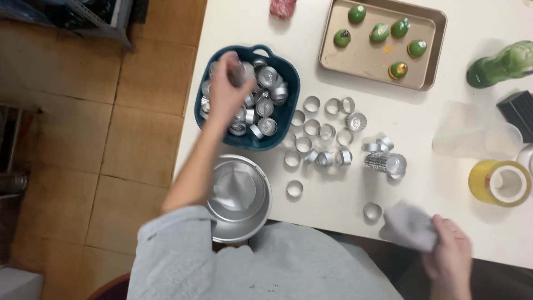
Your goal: Clean and wipe down small metal baking molds using a cloth.
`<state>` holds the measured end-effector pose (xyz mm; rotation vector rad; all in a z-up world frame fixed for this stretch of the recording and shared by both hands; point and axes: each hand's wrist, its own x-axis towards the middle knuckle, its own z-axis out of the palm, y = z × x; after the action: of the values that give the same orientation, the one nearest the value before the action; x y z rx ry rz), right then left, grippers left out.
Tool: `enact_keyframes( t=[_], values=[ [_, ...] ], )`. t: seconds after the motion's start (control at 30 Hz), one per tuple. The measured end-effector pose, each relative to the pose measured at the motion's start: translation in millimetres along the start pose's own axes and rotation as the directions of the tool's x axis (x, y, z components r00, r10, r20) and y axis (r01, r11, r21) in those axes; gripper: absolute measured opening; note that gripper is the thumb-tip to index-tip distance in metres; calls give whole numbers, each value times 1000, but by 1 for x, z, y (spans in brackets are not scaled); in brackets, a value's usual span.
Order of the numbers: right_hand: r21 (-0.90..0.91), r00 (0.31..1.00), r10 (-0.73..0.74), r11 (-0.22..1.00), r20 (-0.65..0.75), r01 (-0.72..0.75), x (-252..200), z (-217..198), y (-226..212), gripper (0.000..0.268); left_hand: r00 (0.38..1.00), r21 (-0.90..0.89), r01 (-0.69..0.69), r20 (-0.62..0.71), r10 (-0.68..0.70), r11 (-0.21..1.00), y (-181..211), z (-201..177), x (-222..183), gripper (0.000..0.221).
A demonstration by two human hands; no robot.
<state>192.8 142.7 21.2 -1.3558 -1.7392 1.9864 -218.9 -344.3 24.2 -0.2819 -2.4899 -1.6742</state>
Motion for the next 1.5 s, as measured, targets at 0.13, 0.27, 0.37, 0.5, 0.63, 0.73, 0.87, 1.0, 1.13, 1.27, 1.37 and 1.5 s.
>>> enact_keyframes(
  t=[0.13, 0.27, 0.37, 0.5, 0.63, 0.73, 0.87, 1.0, 1.13, 1.27, 1.37, 1.5],
  values=[
    [109, 989, 103, 987, 105, -115, -54, 117, -25, 15, 945, -621, 304, 293, -146, 722, 54, 59, -118, 45],
    [88, 942, 0, 996, 335, -32, -63, 175, 6, 17, 791, -620, 610, 517, -327, 494, 104, 141, -216, 39],
    [10, 830, -154, 984, 537, 176, -53, 185, 29, 26, 830, -734, 543, 397, -391, 408, 125, 172, -242, 38],
    [-200, 274, -446, 206, 852, 958, -63, 196, -35, 38, 789, -830, 508, 341, -511, 231, 156, 175, -230, 33],
    [-321, 409, -192, 368, 892, 873, -40, 178, -32, 42, 791, -853, 460, 268, -550, 246, 147, 195, -240, 31],
    [18, 88, -357, 284, 930, 959, -40, 174, -44, 54, 836, -862, 426, 257, -485, 276, 153, 200, -243, 35],
    [-257, 296, -114, 274, 948, 927, -28, 160, -41, 58, 764, -851, 475, 273, -584, 224, 150, 216, -257, 30],
    [-56, 84, -319, 96, 944, 994, -36, 152, -38, 72, 799, -848, 453, 247, -549, 276, 165, 219, -256, 33],
    [-126, 91, -438, -51, 894, 991, -9, 132, -13, 65, 783, -796, 474, 184, -594, 378, 161, 231, -263, 34],
    [72, 543, -366, 871, 756, 486, 37, 111, 63, 23, 737, -782, 487, 129, -664, 389, 136, 256, -274, 38],
    [189, 772, -21, 974, 635, -129, -4, 127, 7, 11, 780, -747, 465, 90, -620, 476, 125, 276, -276, 40],
    [286, 771, 129, 880, 623, -379, -2, 129, 6, 25, 886, -305, 444, 4, -465, 843, 143, 279, -267, 32]
  ],
)
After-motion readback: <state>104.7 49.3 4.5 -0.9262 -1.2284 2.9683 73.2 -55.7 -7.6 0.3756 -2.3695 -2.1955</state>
